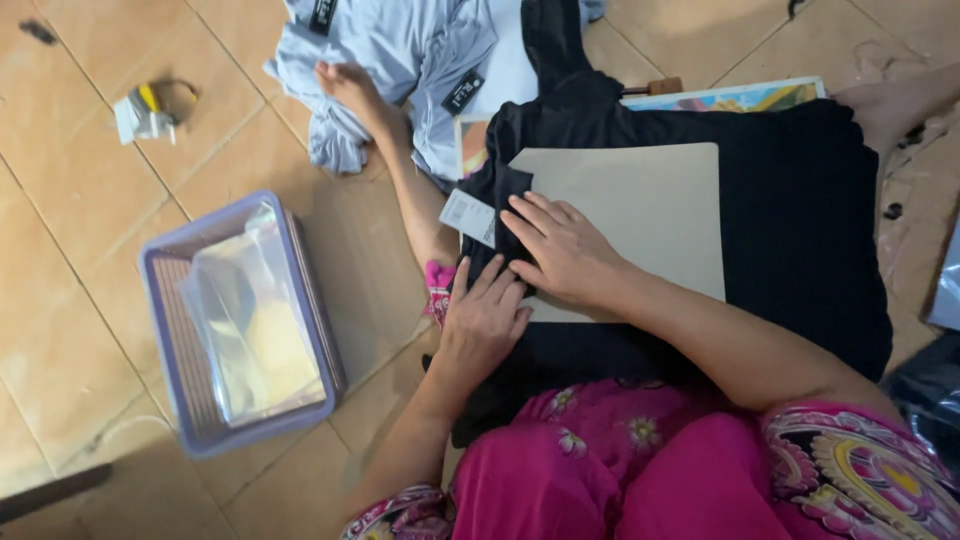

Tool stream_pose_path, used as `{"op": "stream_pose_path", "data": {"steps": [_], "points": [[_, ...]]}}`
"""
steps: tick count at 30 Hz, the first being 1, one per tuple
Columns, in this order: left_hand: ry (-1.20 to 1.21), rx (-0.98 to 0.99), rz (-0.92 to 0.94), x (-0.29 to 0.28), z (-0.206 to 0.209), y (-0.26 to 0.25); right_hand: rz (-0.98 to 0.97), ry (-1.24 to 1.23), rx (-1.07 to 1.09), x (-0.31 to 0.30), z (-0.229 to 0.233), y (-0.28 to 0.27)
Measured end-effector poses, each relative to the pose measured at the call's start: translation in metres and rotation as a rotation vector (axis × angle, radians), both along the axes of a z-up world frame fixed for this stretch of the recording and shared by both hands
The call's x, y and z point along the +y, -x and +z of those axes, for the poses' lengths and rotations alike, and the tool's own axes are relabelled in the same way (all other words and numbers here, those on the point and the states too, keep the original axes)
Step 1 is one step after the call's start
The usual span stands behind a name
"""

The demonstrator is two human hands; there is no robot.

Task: The person folds a light blue shirt and a black shirt, placing a cardboard insert inside each one and smoothing them down by hand.

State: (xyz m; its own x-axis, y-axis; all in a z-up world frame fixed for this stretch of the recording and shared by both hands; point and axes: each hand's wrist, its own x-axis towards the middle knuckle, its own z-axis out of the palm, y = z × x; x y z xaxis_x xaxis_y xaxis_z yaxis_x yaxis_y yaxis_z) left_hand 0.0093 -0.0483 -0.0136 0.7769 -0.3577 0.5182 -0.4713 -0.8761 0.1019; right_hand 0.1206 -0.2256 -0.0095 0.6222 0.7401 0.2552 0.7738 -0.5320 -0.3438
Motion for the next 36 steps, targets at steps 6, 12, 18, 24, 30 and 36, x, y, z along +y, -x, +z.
{"op": "stream_pose_path", "data": {"steps": [6,12,18,24,30,36], "points": [[0.039,0.198,-0.106,0.022,0.015,-0.041,-0.079,0.06,0.069,-0.003,-0.029,-0.006],[0.028,0.342,0.152,0.036,0.038,-0.156,-0.056,-0.031,0.066,-0.006,-0.025,-0.001],[0.05,0.691,0.356,0.025,0.002,-0.235,-0.043,-0.073,0.04,-0.008,-0.02,-0.003],[0.844,0.956,0.331,0.052,-0.034,-0.256,-0.019,-0.089,0.052,-0.01,-0.024,-0.004],[0.383,1.022,0.332,0.023,0.001,-0.265,-0.019,-0.133,0.009,-0.01,-0.032,-0.005],[0.965,0.959,0.296,0.019,-0.016,-0.282,-0.003,-0.168,0.011,-0.011,-0.035,-0.007]]}}
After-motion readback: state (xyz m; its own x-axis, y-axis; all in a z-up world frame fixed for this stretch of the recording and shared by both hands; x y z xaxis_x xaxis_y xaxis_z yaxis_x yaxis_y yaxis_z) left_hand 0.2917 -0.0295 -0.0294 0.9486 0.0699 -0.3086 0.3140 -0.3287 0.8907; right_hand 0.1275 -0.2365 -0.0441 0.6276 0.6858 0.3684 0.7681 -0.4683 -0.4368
